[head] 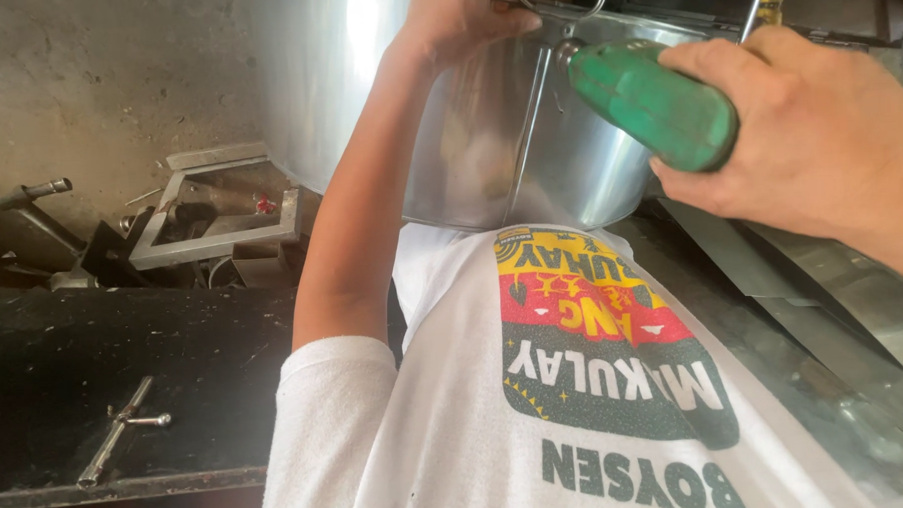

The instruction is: The user is seen assembling and shaping a large cylindrical metal container, including attaching a handle and using a hammer and drill.

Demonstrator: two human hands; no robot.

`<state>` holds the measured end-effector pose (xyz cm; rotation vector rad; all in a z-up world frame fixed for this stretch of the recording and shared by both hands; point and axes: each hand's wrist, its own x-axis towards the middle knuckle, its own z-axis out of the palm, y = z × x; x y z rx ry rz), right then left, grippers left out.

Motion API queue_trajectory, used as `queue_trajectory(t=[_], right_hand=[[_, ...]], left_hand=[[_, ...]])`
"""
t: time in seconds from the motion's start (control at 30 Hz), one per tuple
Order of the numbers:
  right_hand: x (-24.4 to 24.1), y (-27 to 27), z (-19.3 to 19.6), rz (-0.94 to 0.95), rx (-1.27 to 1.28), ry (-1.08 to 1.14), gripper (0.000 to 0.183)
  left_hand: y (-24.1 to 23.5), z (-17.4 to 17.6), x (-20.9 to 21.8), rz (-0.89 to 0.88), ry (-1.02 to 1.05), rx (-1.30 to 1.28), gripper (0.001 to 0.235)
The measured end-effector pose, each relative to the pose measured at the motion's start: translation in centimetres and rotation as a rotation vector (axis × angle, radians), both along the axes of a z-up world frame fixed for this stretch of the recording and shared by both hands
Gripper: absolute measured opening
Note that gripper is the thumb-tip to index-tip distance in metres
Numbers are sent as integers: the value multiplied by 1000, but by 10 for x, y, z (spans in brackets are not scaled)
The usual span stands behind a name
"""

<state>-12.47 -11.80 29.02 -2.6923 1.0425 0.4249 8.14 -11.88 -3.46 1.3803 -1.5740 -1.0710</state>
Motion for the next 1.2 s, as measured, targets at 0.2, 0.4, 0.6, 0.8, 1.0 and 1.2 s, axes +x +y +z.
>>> queue_trajectory(t=[0.2, 0.4, 0.6, 0.8, 1.0, 1.2], right_hand=[[3, -6, -2, -58, 5, 30, 57], [12, -1, 1, -63, -7, 36, 58], [14, 3, -2, -112, -5, 12, 57], [3, 0, -5, -134, 63, -63, 58], [8, -5, -4, -119, 71, -63, 59], [8, -6, -5, -95, 84, -62, 59]], left_hand=[[3, 28, 5, -36, -129, 37, 44], [1, 30, 3, -14, -74, 33, 54], [3, 33, 1, -12, -80, 52, 53], [4, 26, -6, 8, -63, 26, 61], [4, 29, -5, 12, -97, 58, 63], [5, 28, -4, 15, -66, 42, 61]])
